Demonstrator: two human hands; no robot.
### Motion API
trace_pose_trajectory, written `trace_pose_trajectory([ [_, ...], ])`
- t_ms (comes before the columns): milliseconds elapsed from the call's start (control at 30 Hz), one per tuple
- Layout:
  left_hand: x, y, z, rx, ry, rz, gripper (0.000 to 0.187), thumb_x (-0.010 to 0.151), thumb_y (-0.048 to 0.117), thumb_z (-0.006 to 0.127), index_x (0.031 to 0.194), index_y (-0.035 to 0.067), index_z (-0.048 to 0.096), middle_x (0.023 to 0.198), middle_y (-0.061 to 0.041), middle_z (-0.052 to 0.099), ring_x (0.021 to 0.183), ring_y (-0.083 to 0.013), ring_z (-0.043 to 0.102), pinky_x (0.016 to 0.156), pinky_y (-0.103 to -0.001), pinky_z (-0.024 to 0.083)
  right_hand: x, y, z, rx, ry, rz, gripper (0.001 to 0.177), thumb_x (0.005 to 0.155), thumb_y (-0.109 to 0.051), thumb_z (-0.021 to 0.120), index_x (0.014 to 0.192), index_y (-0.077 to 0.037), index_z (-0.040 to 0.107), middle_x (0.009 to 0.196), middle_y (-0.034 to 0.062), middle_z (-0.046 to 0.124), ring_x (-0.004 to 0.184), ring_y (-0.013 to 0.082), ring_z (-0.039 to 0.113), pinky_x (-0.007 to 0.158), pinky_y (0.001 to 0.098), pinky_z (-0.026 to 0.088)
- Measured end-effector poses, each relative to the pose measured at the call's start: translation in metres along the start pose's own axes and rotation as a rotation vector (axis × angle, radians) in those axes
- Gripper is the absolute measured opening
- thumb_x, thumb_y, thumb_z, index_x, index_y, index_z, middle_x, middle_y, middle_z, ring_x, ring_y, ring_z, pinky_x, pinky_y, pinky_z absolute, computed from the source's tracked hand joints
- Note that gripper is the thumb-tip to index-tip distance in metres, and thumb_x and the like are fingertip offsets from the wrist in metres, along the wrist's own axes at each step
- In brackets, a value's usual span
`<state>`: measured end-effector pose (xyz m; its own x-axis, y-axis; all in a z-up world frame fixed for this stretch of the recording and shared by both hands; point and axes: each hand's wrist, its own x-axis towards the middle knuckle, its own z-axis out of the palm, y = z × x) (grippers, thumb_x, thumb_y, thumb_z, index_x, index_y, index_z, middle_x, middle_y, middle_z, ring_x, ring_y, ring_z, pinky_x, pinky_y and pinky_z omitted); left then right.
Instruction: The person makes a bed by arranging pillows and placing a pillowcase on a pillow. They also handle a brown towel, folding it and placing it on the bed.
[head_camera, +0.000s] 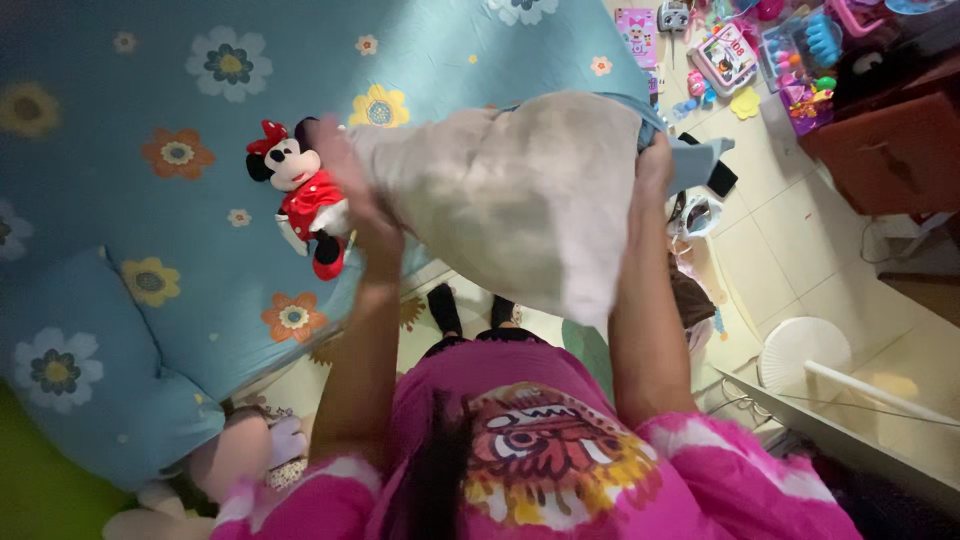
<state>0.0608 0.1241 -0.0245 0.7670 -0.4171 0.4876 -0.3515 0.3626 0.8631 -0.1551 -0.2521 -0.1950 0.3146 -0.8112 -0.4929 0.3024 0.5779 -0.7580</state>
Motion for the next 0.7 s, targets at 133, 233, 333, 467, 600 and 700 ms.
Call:
trace_pose_trajectory([
  [133,-0.027,0.005,0.025,0.426,-0.502,0.316,0.147,0.06,0.088,0.073,0.167,0.013,0.005,0.172,-0.02,-0.004,0.162,-0.036,-0.007,0.131,-0.055,-0.001,0.005,0.016,0.021,0.452,-0.038,0.042,0.032,0.101,-0.024,0.046,0.08,-0.006,0.062,0.061,0.0049,0.055,0.045,0.0156,0.047,0.045,0.0302,0.041],
  [233,-0.042,-0.03,0.051,0.546,-0.479,0.144,0.123,0.061,0.071,0.081,0.158,0.011,0.037,0.166,-0.025,0.026,0.159,-0.038,0.016,0.131,-0.052,0.015,-0.003,0.022,0.048,0.316,0.072,-0.006,0.033,0.101,-0.023,0.048,0.077,-0.006,0.061,0.061,0.0073,0.054,0.045,0.0182,0.044,0.047,0.0346,0.044],
  [333,-0.029,-0.066,0.054,0.669,-0.593,0.062,0.065,0.08,0.047,0.087,0.134,0.016,0.067,0.156,-0.012,0.06,0.149,-0.0309,0.046,0.128,-0.046,0.032,-0.011,0.003,0.05,-0.653,0.023,-0.45,0.037,0.106,-0.028,0.053,0.081,-0.002,0.062,0.066,0.0103,0.057,0.058,0.0242,0.053,0.059,0.0423,0.045],
  [467,0.008,-0.06,0.044,0.197,-0.469,-0.077,0.073,0.073,0.039,0.089,0.128,0.0,0.064,0.127,-0.017,0.068,0.12,-0.0271,0.063,0.104,-0.043,0.05,-0.043,-0.06,0.045,-1.65,0.214,-0.991,0.025,0.089,-0.024,0.071,0.079,-0.002,0.07,0.074,0.0208,0.066,0.068,0.0422,0.063,0.058,0.0531,0.046],
  [600,0.013,-0.038,0.065,-0.165,-0.508,-0.403,0.051,0.078,0.023,0.083,0.122,0.002,0.068,0.116,-0.01,0.072,0.109,-0.0162,0.066,0.096,-0.035,0.054,-0.057,-0.078,0.061,-1.4,0.053,-1.116,0.013,0.078,-0.001,0.065,0.09,0.001,0.069,0.093,0.026,0.068,0.083,0.0395,0.069,0.071,0.0438,0.054],
  [700,0.01,-0.03,0.078,-0.195,-0.51,-0.472,0.05,0.078,0.022,0.082,0.121,0.001,0.068,0.115,-0.009,0.072,0.108,-0.0165,0.066,0.096,-0.035,0.054,-0.056,-0.048,0.07,-1.317,-0.126,-0.886,0.022,0.083,0.002,0.062,0.102,-0.001,0.073,0.092,0.0219,0.072,0.084,0.0366,0.072,0.075,0.0419,0.055],
])
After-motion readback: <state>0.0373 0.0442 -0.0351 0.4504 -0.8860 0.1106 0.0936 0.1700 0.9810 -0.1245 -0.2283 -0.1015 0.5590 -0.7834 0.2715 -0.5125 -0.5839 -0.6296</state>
